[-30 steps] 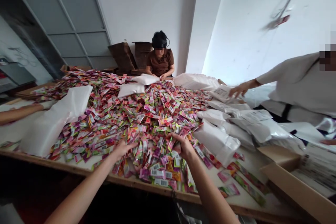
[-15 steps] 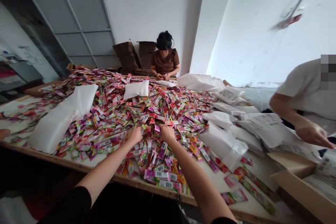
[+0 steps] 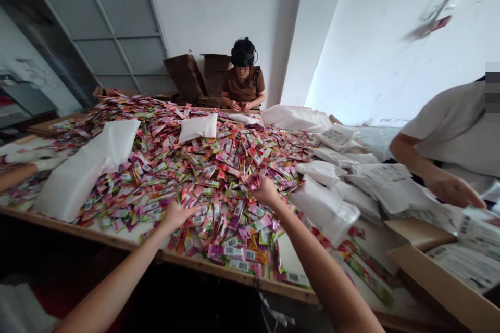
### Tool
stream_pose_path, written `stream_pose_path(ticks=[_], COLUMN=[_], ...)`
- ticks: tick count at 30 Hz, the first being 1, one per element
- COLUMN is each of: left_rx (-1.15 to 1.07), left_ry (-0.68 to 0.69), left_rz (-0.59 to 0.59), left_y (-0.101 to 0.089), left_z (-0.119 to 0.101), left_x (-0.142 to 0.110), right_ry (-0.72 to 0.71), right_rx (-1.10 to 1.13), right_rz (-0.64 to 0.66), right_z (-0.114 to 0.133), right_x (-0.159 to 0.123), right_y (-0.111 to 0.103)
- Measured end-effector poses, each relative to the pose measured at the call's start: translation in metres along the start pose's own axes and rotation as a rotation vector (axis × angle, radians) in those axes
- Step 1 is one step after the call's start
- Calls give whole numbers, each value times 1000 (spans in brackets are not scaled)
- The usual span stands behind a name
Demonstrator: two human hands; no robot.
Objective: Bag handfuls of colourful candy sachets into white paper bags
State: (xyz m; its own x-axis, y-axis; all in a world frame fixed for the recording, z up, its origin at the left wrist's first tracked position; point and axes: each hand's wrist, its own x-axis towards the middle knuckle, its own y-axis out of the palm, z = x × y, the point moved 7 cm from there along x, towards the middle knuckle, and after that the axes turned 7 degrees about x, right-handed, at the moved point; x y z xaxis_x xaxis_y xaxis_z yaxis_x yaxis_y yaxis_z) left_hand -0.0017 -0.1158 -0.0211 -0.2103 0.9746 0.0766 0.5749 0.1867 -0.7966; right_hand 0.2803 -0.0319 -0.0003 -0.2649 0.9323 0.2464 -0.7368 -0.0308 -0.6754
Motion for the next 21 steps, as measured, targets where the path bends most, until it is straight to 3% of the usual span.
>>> stream_pose_path(ticks=[5,8,11,16,18,21], left_rx=[460,501,502,447,303,-93], left_ry=[-61,-97,-127,-157,-128,-30], left_rz=[185,204,201,252,237,233], left_y=[61,75,69,44,31,19], left_z=[-4,1,14,38,39,20], left_x=[-19,-22,-26,-26,-23,-22], right_ry=[28,48,36,65,30,29], right_rx=[-352,-372,-315,4,139,201], right_rz=[210,198,156,34,-2,-30], right_z=[20,20,13,-4,-7,-12], right_x=[6,4,-1,-12,-20,-35], right_y=[76,91,78,30,14,-6])
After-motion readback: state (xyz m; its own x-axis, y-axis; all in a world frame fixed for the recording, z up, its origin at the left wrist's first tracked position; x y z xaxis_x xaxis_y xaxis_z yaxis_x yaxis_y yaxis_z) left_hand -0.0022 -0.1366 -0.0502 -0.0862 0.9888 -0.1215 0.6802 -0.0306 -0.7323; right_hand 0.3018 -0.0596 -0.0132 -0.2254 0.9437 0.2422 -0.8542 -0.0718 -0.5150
